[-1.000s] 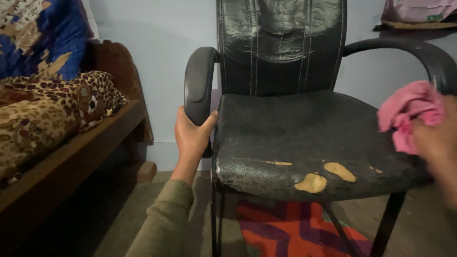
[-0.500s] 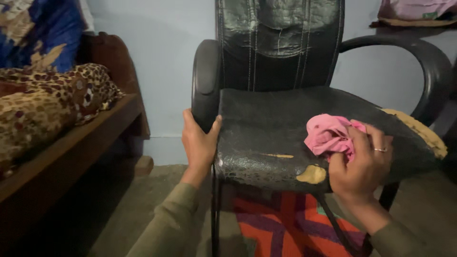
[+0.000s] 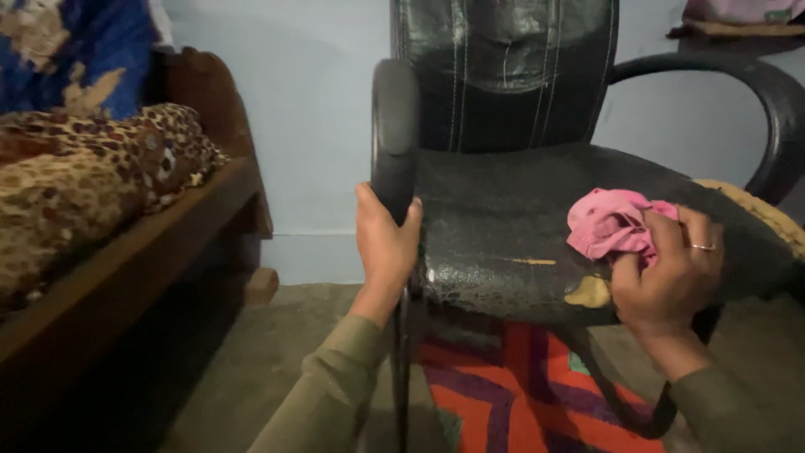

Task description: The person wipes the wooden frame of a bed and the armrests of a black office chair using a pink cloth. The cleaning action involves repetitive wiping motions along the edges of the bed and the surfaces of the chair.

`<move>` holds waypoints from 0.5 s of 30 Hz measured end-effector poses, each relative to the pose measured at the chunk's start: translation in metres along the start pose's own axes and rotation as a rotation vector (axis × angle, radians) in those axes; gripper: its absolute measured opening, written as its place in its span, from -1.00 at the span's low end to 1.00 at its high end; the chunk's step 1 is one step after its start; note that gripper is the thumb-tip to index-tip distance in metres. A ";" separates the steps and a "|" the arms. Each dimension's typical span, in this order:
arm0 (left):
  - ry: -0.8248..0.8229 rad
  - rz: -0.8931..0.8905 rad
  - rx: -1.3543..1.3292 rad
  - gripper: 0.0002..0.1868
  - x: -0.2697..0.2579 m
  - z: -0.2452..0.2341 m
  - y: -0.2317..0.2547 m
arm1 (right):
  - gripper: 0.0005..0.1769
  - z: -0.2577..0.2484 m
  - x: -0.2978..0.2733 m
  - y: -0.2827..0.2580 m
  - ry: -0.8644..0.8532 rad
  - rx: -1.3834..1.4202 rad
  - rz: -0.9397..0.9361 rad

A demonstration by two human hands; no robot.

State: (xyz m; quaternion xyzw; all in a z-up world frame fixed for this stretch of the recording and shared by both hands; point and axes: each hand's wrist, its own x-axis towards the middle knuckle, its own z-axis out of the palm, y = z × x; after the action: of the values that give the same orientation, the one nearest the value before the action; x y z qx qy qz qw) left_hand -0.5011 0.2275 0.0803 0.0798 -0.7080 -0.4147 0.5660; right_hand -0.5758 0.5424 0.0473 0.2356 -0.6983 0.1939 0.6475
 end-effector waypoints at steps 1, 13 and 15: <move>-0.012 -0.020 0.009 -0.44 0.002 -0.003 0.001 | -0.81 -0.002 0.001 -0.003 -0.016 0.002 0.015; 0.043 0.005 0.103 -0.36 -0.026 -0.021 0.047 | -0.61 -0.030 0.041 -0.031 -0.233 0.034 0.021; 0.019 -0.088 0.137 -0.37 -0.030 -0.026 0.059 | -0.58 -0.037 0.047 -0.030 -0.297 0.079 0.084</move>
State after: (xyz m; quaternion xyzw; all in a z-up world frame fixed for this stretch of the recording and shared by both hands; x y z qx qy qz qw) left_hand -0.4470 0.2698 0.0984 0.1534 -0.7251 -0.3890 0.5472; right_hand -0.5304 0.5361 0.0962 0.2574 -0.7875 0.2110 0.5187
